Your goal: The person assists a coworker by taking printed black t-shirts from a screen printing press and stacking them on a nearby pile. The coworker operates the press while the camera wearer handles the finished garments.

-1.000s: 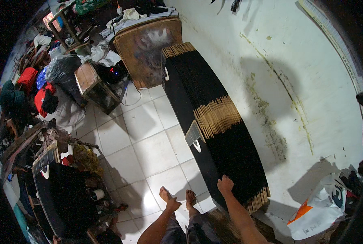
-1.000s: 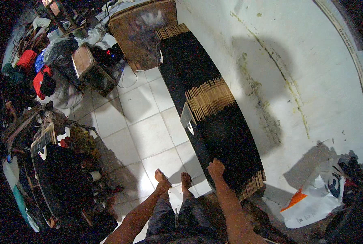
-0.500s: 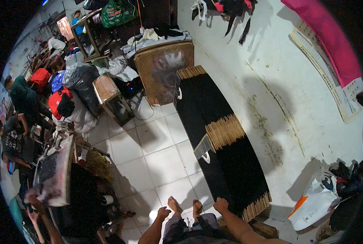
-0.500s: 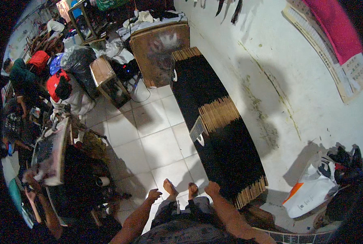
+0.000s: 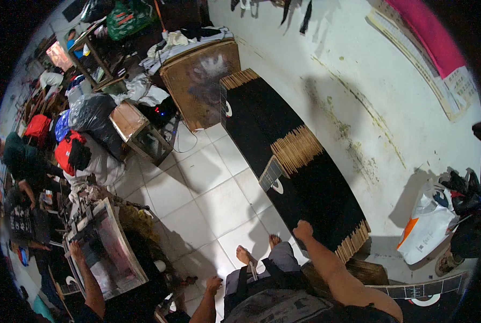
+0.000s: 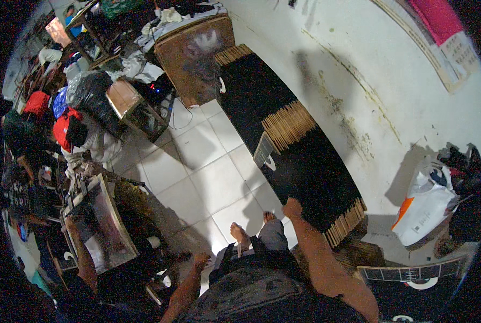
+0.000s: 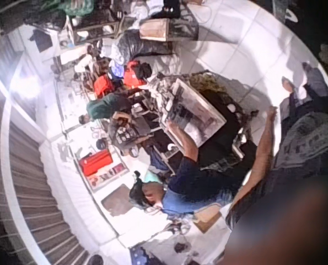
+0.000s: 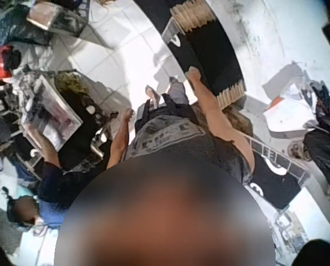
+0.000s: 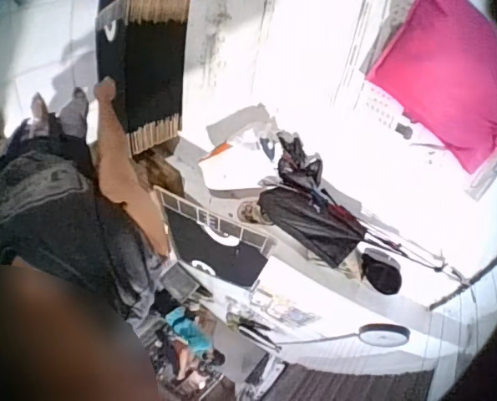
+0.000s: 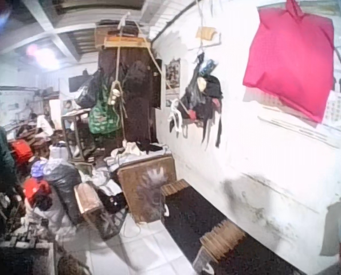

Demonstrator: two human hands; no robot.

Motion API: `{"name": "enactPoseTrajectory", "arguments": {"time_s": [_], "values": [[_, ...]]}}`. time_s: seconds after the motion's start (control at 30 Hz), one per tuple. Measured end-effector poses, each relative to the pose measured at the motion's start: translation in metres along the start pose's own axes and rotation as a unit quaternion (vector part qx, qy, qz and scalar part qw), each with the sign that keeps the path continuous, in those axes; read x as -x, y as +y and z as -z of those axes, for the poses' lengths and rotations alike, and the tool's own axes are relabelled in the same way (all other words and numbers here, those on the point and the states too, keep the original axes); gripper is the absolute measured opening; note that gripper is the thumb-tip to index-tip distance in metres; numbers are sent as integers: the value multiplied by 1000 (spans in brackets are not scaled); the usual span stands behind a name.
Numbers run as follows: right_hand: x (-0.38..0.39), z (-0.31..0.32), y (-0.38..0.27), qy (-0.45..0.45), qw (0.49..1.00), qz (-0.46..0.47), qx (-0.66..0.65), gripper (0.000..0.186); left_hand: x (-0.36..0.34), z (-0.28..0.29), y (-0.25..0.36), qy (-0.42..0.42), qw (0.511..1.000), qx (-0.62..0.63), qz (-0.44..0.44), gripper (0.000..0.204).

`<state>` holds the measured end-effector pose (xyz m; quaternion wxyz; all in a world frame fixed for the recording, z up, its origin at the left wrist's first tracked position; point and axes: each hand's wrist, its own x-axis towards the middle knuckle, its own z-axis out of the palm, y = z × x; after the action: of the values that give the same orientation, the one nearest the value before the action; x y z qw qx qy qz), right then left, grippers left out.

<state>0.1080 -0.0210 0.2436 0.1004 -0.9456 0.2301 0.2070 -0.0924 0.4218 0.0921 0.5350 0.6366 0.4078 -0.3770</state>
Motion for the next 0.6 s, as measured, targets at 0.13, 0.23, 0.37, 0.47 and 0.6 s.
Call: {"name": "enactPoseTrajectory", "arguments": {"time_s": [0.13,0.23,0.37,0.47,0.6], "values": [[-27,4,19,106,994,-36,-4,45,27,27,14,-60,996,57,-42,52],[-43,-3,34,140,989,-46,14,49,47,35,33,16,995,100,23,51],[-57,-17,46,158,985,-64,20,45,68,35,63,22,992,122,38,49],[-65,-24,54,177,983,-45,5,37,75,15,91,18,989,138,44,51],[-72,-35,64,166,985,-20,32,28,80,-26,135,18,994,109,20,53]]}}
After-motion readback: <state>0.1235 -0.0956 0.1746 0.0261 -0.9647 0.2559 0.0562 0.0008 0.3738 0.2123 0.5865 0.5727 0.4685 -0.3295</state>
